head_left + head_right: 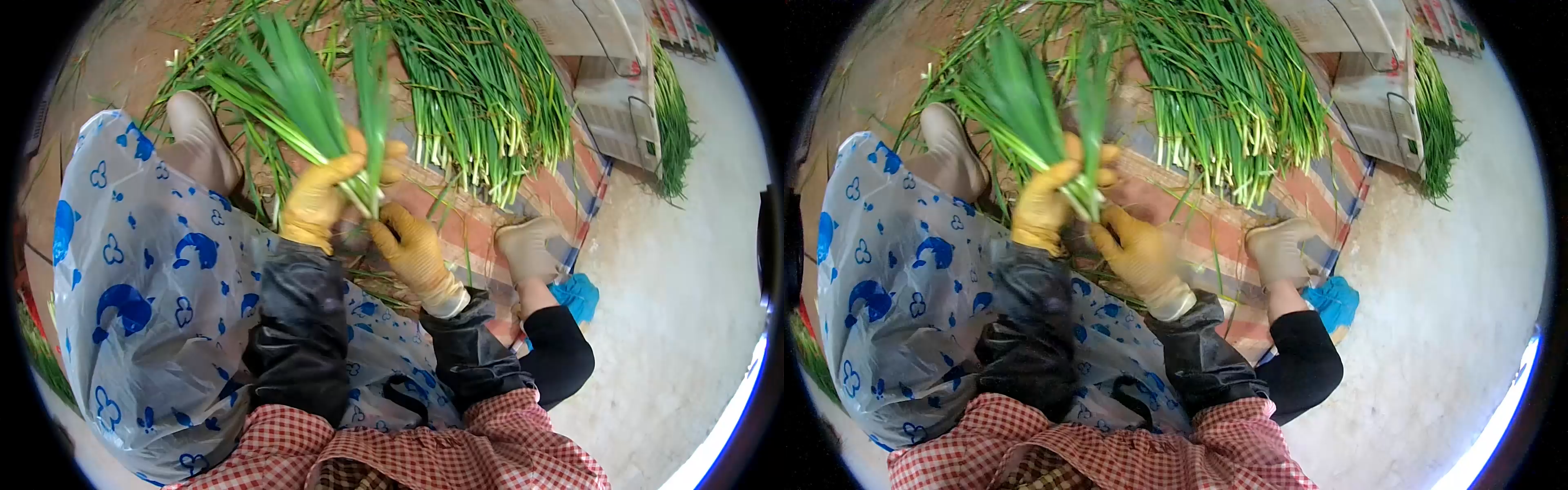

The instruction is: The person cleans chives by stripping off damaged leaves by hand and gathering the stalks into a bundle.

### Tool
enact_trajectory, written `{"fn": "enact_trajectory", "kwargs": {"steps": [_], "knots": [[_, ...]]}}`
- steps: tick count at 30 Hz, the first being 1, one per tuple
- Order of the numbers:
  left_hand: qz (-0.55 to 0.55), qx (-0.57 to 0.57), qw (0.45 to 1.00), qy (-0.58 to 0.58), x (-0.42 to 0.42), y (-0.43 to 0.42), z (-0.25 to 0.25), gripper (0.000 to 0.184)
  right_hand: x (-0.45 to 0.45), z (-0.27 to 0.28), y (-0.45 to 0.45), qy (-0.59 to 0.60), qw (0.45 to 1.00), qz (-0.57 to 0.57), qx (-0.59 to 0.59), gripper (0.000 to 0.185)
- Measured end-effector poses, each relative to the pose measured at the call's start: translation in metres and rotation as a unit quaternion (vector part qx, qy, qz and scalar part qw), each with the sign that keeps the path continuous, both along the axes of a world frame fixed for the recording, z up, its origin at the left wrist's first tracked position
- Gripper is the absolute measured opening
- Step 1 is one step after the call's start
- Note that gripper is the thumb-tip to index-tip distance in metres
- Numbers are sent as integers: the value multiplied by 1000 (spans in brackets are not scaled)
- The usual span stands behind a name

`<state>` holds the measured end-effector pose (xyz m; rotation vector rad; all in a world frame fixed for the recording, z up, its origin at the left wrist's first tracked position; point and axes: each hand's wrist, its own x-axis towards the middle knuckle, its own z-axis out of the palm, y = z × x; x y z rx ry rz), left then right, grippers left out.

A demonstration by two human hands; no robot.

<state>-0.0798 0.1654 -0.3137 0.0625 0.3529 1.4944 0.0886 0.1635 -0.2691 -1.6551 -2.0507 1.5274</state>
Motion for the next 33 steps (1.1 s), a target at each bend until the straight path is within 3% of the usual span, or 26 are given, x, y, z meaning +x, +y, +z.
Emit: {"fn": "enact_trajectory", "kwargs": {"steps": [1,2,4,5,6,7,9,11,13,14,15,16,17,18,19,20,21,24,26,27,28,29,31,33], "knots": [[7,86,996,16,-15,0,-2,31,-5,10,6,73,996,-17,-51,15],[57,126,987,-85,-19,3,-14,28,1,14,17,151,976,-65,-140,16],[190,67,960,-196,-23,9,-5,25,28,-38,37,22,987,-153,-48,21],[203,3,974,-98,-25,14,-21,27,36,-52,50,-148,980,-120,48,26],[167,-108,977,-72,-17,13,-37,27,43,-65,66,-313,935,-82,143,31],[129,-219,966,-47,-6,8,-55,28,50,-81,81,-323,929,-103,145,35],[121,-192,967,-113,22,-11,-84,30,62,-117,109,-391,905,-118,122,41],[86,-241,959,-125,40,-19,-98,29,61,-135,125,-420,894,-81,134,40],[61,-250,963,-78,37,-24,-102,26,55,-134,136,-450,885,-26,118,40],[35,-223,973,-54,30,-24,-97,24,52,-133,139,-468,873,28,134,31],[9,-197,980,-32,26,-25,-93,23,48,-134,150,-466,874,28,135,31],[20,-216,976,-19,26,-22,-92,22,50,-129,161,-397,913,18,98,29],[23,-219,975,-19,29,-21,-90,22,38,-89,171,-203,979,-30,-14,28],[38,-242,967,-74,32,-21,-88,22,21,-36,178,13,989,-90,-114,28],[52,-262,955,-129,34,-22,-88,22,3,23,178,179,971,-105,-119,28],[52,-187,966,-169,38,-26,-106,22,-11,67,175,263,955,-109,-80,27],[53,-187,966,-170,39,-29,-103,22,-26,110,171,347,931,-105,-44,27],[47,-235,953,-188,34,-31,-90,22,-12,82,157,305,942,-140,-23,27],[21,-242,955,-171,33,-38,-89,22,22,-41,135,126,938,-250,-203,28],[4,-247,955,-163,34,-39,-92,23,1,-27,99,-49,948,-231,-215,27],[-21,-229,956,-181,36,-41,-102,24,7,-50,76,-21,956,-213,-199,25],[-18,-232,956,-180,36,-43,-103,24,13,-65,61,-58,973,-126,-182,22],[-60,-242,951,-183,39,-44,-103,27,-8,-60,23,-25,955,-197,-220,27],[-57,-211,958,-187,36,-34,-91,31,-14,-68,9,-92,975,-91,-179,22]]}}
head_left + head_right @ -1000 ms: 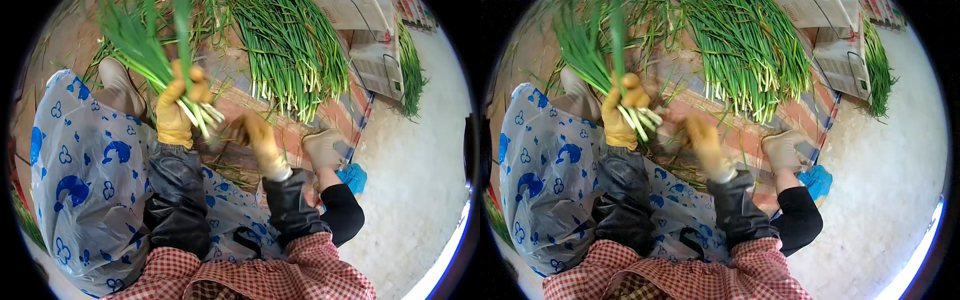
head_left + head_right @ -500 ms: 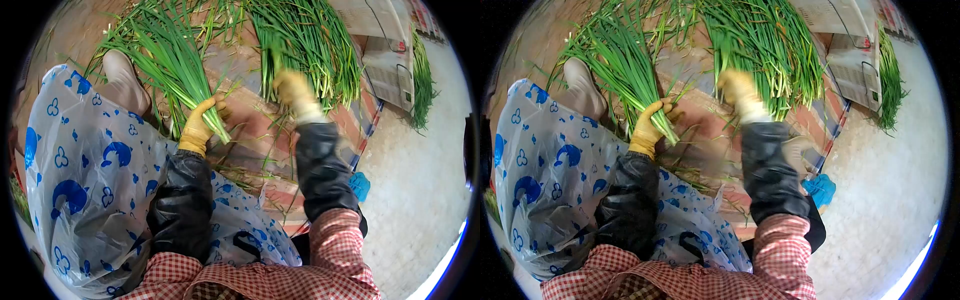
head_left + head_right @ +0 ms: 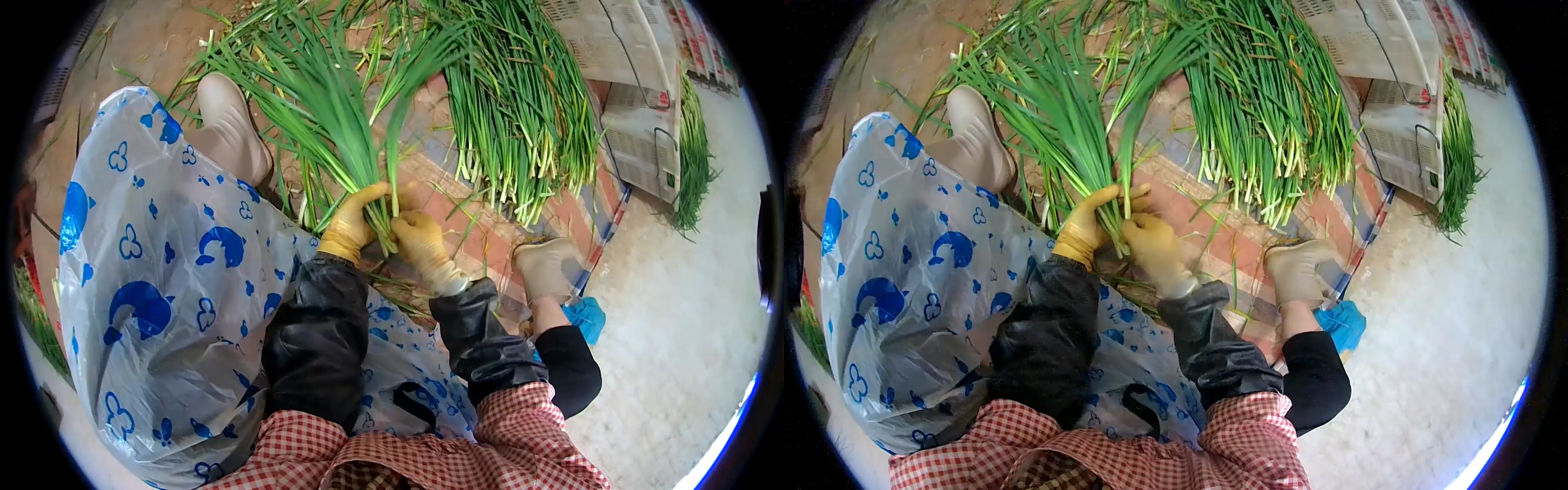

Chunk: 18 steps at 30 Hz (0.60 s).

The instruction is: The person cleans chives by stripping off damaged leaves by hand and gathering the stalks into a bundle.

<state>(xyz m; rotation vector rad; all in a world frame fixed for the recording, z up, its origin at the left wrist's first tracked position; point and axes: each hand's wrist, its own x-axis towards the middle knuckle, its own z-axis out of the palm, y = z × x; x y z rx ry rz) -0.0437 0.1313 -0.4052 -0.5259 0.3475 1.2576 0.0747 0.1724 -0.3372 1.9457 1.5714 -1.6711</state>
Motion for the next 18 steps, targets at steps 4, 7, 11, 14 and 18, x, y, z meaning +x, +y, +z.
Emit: {"fn": "enact_trajectory", "kwargs": {"steps": [4,7,11,14,18], "knots": [[44,35,955,290,-38,25,72,35,0,26,51,174,971,23,-160,25],[174,193,928,266,-74,38,110,33,-20,-18,94,92,992,-73,44,36],[198,162,947,193,-76,28,81,32,-78,-51,104,-79,962,107,240,44],[140,-18,974,176,-54,17,36,37,-113,-72,107,-174,951,201,160,48],[139,-82,970,180,-35,7,-3,46,-88,-88,113,-193,947,168,195,42]]}}
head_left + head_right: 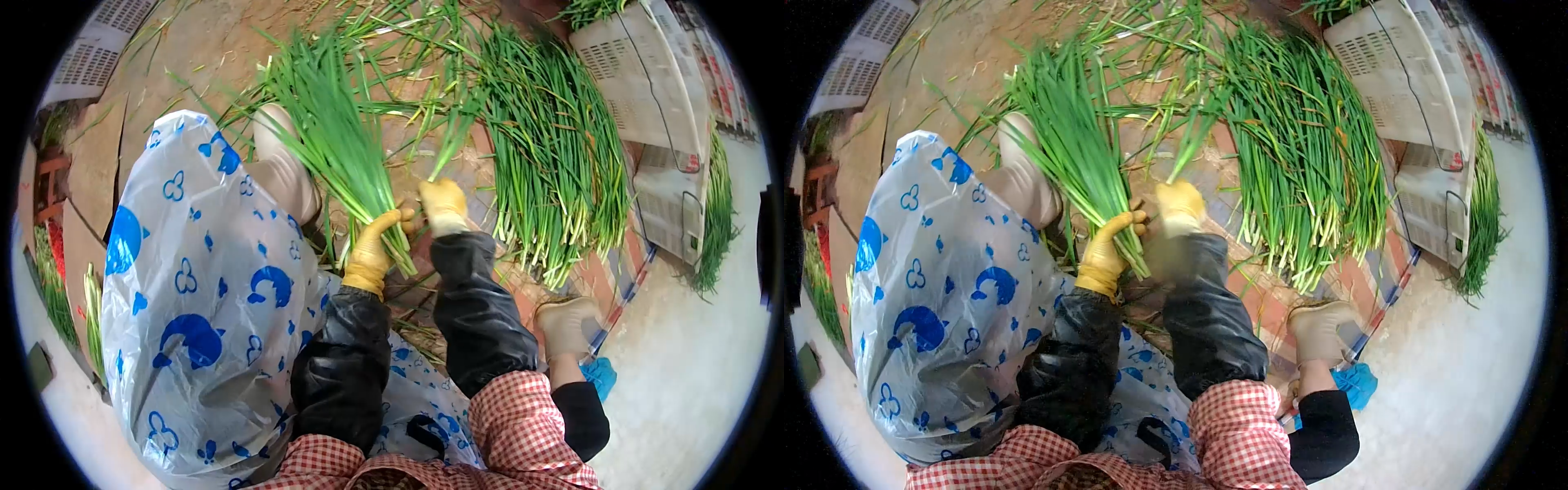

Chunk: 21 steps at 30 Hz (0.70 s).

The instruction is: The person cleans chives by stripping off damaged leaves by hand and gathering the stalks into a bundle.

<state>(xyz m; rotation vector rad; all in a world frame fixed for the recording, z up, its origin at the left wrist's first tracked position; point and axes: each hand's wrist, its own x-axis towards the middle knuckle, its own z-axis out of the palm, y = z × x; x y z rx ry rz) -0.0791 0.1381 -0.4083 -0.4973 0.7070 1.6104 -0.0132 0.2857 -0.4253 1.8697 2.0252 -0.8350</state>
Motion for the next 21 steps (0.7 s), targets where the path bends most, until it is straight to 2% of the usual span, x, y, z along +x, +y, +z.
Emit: {"fn": "enact_trajectory", "kwargs": {"steps": [1,2,4,6,7,8,9,10,11,13,14,15,16,17,19,21], "knots": [[-12,-11,1000,12,-1,-1,-1,47,9,1,6,-6,999,-31,-5,42],[-26,-22,999,23,-1,-1,-1,48,26,-2,5,62,995,-71,36,39],[-28,-44,998,34,2,6,2,47,34,44,-3,175,976,-131,-22,31],[-34,-65,997,33,4,10,3,45,50,40,-26,264,956,-112,-57,24],[-55,-11,998,17,3,12,0,42,35,79,-49,152,988,22,-30,26],[-77,44,996,1,6,13,0,40,49,73,-64,124,964,214,101,24],[-68,72,995,0,4,16,15,38,55,76,-69,174,970,163,39,25],[-100,35,993,59,3,15,14,34,61,79,-71,224,968,111,-22,27],[-78,5,993,84,3,18,22,32,69,77,-66,218,970,106,-19,27],[-52,-38,984,166,-6,28,45,26,90,54,-49,190,967,-123,114,30],[-46,-50,973,221,-12,36,59,23,96,40,-46,181,968,-132,116,30],[-25,-29,974,224,-17,43,78,19,92,16,-42,22,981,-116,152,31],[-73,-27,964,253,-23,46,81,16,87,-7,-39,-139,971,-103,167,32],[-60,-10,963,261,-22,50,80,18,75,-26,-47,-173,972,-85,138,32],[-12,11,966,257,-17,57,83,30,49,-54,-87,-111,990,-22,85,33],[-80,12,974,210,-21,50,77,34,43,-64,-112,-53,997,23,54,33]]}}
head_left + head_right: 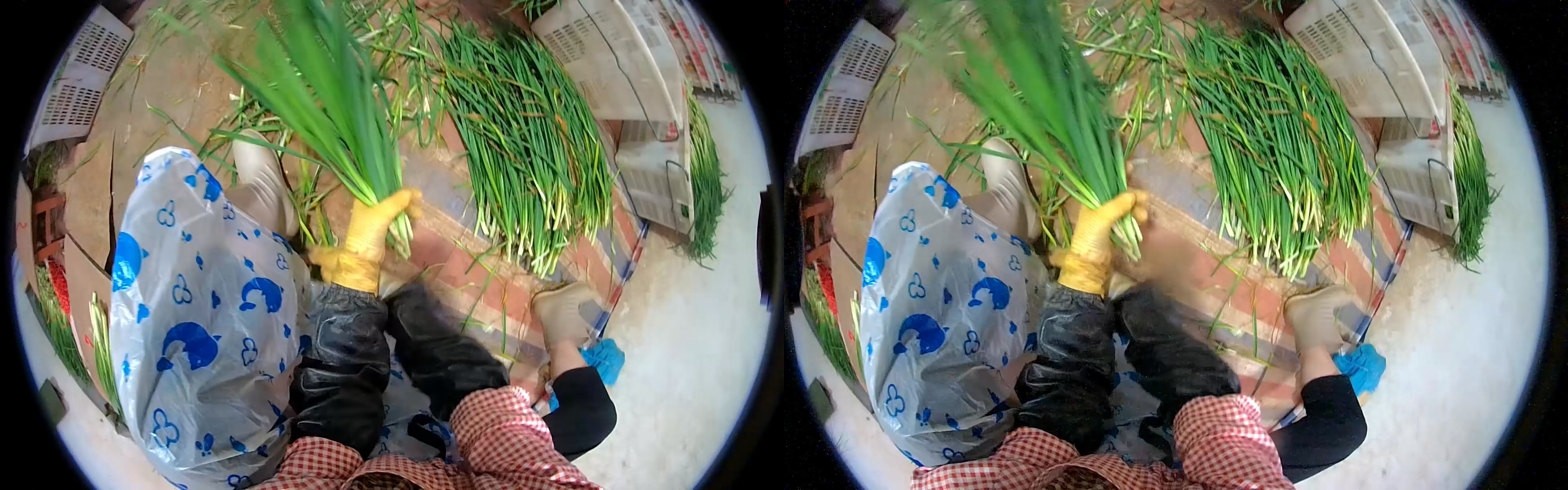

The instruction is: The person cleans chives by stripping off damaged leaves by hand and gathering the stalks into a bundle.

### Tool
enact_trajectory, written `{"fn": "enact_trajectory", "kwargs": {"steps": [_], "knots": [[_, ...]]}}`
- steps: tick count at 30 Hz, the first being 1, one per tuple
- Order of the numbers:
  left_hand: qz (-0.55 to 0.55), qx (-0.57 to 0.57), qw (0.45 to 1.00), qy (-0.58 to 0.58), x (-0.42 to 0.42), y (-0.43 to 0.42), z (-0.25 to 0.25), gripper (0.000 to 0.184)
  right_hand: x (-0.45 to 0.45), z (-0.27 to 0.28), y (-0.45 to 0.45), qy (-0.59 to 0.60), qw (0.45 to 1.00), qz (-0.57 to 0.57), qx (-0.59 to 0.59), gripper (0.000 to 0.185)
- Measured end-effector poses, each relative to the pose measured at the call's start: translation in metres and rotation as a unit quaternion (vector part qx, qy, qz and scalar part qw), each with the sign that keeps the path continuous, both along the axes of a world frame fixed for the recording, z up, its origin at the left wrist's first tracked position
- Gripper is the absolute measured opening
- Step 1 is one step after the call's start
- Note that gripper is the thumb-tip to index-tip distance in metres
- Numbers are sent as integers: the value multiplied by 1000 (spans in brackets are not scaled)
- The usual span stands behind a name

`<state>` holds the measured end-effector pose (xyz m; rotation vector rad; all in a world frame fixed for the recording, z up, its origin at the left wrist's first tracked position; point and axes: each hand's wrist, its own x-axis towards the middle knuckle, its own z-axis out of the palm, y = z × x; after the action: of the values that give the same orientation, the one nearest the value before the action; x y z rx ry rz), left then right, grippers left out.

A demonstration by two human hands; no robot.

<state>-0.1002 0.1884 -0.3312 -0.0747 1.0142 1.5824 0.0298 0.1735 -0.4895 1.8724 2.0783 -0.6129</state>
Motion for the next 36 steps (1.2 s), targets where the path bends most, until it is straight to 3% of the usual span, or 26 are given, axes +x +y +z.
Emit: {"fn": "enact_trajectory", "kwargs": {"steps": [5,7,8,10,11,13,14,15,17,20,22,23,24,25,27,28,29,31,36], "knots": [[-27,-32,997,-70,37,-5,-70,33,61,22,-13,176,983,2,-47,33],[-125,-308,938,95,66,-10,-96,29,104,44,-3,192,978,-57,-63,34],[-127,-310,938,90,81,-20,-107,29,109,67,6,131,983,-84,-94,35],[-110,-361,827,417,101,-38,-118,33,107,70,12,70,984,-111,-122,36],[-111,-361,827,417,101,-37,-109,33,104,57,7,235,967,-85,-43,36],[-197,-413,799,390,95,-33,-84,36,86,48,4,394,917,-57,37,37],[-196,-414,799,391,96,-36,-91,36,67,54,7,382,921,-73,4,37],[-140,-394,862,286,100,-39,-105,33,49,61,12,369,925,-88,-30,37],[-82,-365,910,179,99,-39,-104,32,16,84,24,343,927,-119,-95,38],[-22,-272,922,273,97,-33,-91,30,2,109,33,375,907,-147,-125,35],[109,-111,988,25,93,-25,-86,27,-1,127,34,414,886,-160,-130,33],[109,-109,988,24,88,-25,-84,27,-4,140,37,371,929,6,-21,31],[41,-44,997,-47,79,-29,-84,27,-4,150,40,311,931,171,90,30],[28,-12,995,-100,76,-30,-81,28,-3,161,42,312,930,170,91,30],[16,22,989,-146,64,-29,-63,29,2,175,49,434,894,105,21,27],[-18,24,985,-171,56,-29,-47,28,16,164,50,425,904,39,23,24],[-53,25,978,-198,53,-30,-36,28,23,163,51,426,903,42,24,24],[-35,-19,984,-176,63,-29,-38,30,36,160,54,579,776,-246,-43,24],[-83,-6,981,-174,68,-30,-31,24,47,154,72,557,796,-227,-65,23]]}}
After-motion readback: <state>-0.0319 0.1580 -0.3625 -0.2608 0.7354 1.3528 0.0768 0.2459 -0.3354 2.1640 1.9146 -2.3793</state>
